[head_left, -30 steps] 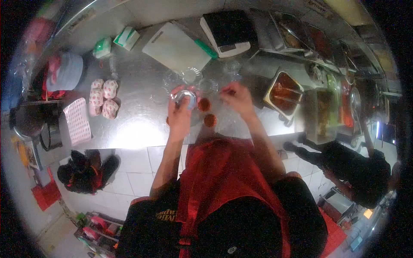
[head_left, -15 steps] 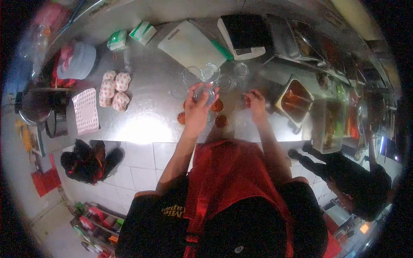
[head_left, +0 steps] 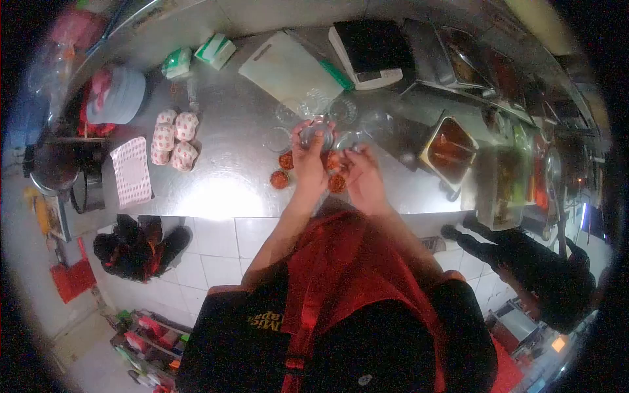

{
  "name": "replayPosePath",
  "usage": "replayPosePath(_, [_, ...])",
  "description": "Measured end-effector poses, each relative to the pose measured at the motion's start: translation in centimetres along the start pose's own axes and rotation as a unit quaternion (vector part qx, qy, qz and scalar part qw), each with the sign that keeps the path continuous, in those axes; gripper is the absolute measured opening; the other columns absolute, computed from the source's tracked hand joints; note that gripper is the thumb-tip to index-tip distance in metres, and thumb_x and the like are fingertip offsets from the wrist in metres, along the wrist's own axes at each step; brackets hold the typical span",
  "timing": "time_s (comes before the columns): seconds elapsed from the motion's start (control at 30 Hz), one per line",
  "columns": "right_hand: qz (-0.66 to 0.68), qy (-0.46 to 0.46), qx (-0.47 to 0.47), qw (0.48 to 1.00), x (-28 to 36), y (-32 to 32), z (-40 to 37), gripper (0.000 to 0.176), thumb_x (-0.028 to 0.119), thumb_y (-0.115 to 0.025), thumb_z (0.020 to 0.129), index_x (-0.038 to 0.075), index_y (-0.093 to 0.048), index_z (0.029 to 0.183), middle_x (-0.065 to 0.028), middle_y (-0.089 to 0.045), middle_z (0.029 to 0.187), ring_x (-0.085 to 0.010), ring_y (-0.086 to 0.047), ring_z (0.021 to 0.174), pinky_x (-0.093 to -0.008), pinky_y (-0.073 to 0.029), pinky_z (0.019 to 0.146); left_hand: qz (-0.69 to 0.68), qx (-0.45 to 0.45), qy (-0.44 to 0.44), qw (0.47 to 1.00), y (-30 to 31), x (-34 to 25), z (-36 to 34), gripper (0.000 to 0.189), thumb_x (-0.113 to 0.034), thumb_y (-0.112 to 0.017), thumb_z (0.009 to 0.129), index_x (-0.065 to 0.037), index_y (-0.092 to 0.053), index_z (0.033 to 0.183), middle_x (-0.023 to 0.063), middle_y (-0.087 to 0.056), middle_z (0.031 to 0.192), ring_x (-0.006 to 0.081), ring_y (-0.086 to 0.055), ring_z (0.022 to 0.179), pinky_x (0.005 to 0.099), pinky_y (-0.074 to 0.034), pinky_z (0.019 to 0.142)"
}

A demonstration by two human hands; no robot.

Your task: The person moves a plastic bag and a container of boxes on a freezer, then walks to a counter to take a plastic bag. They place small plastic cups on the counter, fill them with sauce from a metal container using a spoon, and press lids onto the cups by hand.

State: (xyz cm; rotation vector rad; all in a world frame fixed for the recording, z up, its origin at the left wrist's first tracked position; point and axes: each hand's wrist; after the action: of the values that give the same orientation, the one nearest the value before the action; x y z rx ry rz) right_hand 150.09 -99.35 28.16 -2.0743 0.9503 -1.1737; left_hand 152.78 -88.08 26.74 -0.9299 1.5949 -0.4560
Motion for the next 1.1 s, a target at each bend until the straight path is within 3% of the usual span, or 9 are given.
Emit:
replayPosePath(0.17, [-0.085, 0.037, -0.008, 0.996, -1.0, -0.9, 1.3, 0.005, 0.011, -0.058, 0.098, 0.011, -0.055, 0.102, -0.0027, -0.063, 0.094, -0.0153, -0.061, 0.089, -0.0301, -0.048, 0.074, 0.068, -0.022, 0.061, 0.996, -1.0, -0.5, -0.5, 0.023, -0.007, -0.053, 0.101, -0.013, -0.046, 0.122, 0.0110, -0.057, 0.127, 0.0247, -0.060, 0.115, 0.0344, -0.055, 0.087])
replayPosePath(0.23, [-0.101, 0.033, -0.007, 0.994, -1.1, -0.6, 1.6, 0.005, 0.012, -0.060, 0.097, 0.011, -0.056, 0.100, -0.0012, -0.062, 0.091, -0.0136, -0.060, 0.085, -0.0288, -0.047, 0.073, -0.051, 0.037, 0.047, 0.997, -1.6, -0.7, -0.6, 0.023, -0.008, -0.052, 0.101, -0.013, -0.045, 0.122, 0.0124, -0.055, 0.132, 0.0255, -0.059, 0.118, 0.0347, -0.055, 0.088])
replayPosePath(0.37, [-0.158, 0.044, -0.054, 0.985, -0.9, -1.1, 1.4, 0.010, 0.012, -0.066, 0.094, 0.009, -0.059, 0.087, -0.0006, -0.060, 0.082, -0.0110, -0.058, 0.077, -0.0275, -0.045, 0.067, -0.073, 0.049, 0.075, 0.993, -1.5, -1.0, -0.8, 0.024, -0.007, -0.052, 0.101, -0.012, -0.044, 0.123, 0.0130, -0.053, 0.137, 0.0268, -0.059, 0.120, 0.0361, -0.054, 0.089])
replayPosePath(0.43, [-0.177, 0.041, -0.073, 0.981, -0.4, -2.3, 0.7, 0.012, 0.013, -0.068, 0.093, 0.009, -0.059, 0.086, 0.0001, -0.059, 0.080, -0.0102, -0.056, 0.074, -0.0274, -0.044, 0.064, -0.065, 0.107, 0.084, 0.989, -1.1, -1.2, -0.7, 0.028, -0.010, -0.051, 0.102, -0.013, -0.041, 0.128, 0.0129, -0.051, 0.141, 0.0287, -0.054, 0.126, 0.0411, -0.050, 0.099])
replayPosePath(0.7, [-0.298, 0.065, -0.122, 0.945, 0.1, -2.2, 0.1, 0.022, 0.026, -0.069, 0.092, 0.008, -0.063, 0.081, 0.0037, -0.056, 0.073, -0.0061, -0.049, 0.065, -0.0259, -0.035, 0.055, 0.030, 0.068, 0.062, 0.995, -1.4, -1.1, -0.8, 0.036, -0.001, -0.060, 0.095, -0.007, -0.042, 0.125, 0.0168, -0.058, 0.129, 0.0293, -0.062, 0.114, 0.0377, -0.053, 0.092])
replayPosePath(0.8, [-0.414, -0.051, 0.000, 0.909, 3.8, -1.3, -1.2, 0.032, 0.031, -0.070, 0.091, 0.006, -0.063, 0.072, 0.0027, -0.053, 0.062, -0.0081, -0.045, 0.055, -0.0280, -0.033, 0.051, 0.007, 0.069, 0.093, 0.993, -1.2, -2.3, -0.7, 0.035, -0.001, -0.059, 0.096, -0.006, -0.041, 0.126, 0.0179, -0.059, 0.129, 0.0291, -0.063, 0.112, 0.0377, -0.053, 0.092])
replayPosePath(0.87, [-0.685, -0.005, 0.197, 0.701, 7.5, -2.5, -3.1, 0.041, 0.033, -0.071, 0.090, 0.004, -0.061, 0.063, 0.0004, -0.048, 0.051, -0.0108, -0.041, 0.047, -0.0299, -0.032, 0.047, 0.018, 0.070, 0.113, 0.991, -0.7, -3.2, -0.8, 0.035, -0.001, -0.057, 0.096, -0.006, -0.041, 0.127, 0.0187, -0.059, 0.129, 0.0288, -0.063, 0.111, 0.0381, -0.054, 0.092])
replayPosePath(1.0, [-0.758, 0.067, 0.115, 0.639, 12.7, -5.7, -4.3, 0.042, 0.038, -0.068, 0.090, -0.001, -0.068, 0.072, -0.0136, -0.062, 0.060, -0.0230, -0.061, 0.051, -0.0372, -0.048, 0.053, 0.055, 0.093, 0.184, 0.977, -1.0, -4.3, -1.2, 0.031, -0.001, -0.054, 0.098, -0.005, -0.042, 0.126, 0.0200, -0.061, 0.126, 0.0284, -0.064, 0.109, 0.0391, -0.054, 0.092])
replayPosePath(1.1, [-0.742, -0.044, 0.193, 0.640, 15.4, -7.5, -3.4, 0.038, 0.037, -0.071, 0.087, 0.001, -0.068, 0.076, -0.0131, -0.064, 0.062, -0.0279, -0.066, 0.056, -0.0396, -0.051, 0.057, 0.097, 0.131, 0.185, 0.969, -0.6, -4.1, -1.3, 0.030, 0.000, -0.054, 0.098, -0.005, -0.043, 0.125, 0.0194, -0.063, 0.124, 0.0281, -0.065, 0.107, 0.0396, -0.055, 0.092])
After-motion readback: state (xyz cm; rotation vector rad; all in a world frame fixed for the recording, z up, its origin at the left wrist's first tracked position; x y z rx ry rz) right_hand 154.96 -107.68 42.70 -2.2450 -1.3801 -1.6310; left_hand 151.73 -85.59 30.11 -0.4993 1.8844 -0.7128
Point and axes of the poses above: each hand's wrist, its own z-axis towards the middle knuckle, its own y-axis out of the back of the hand, x = y × z
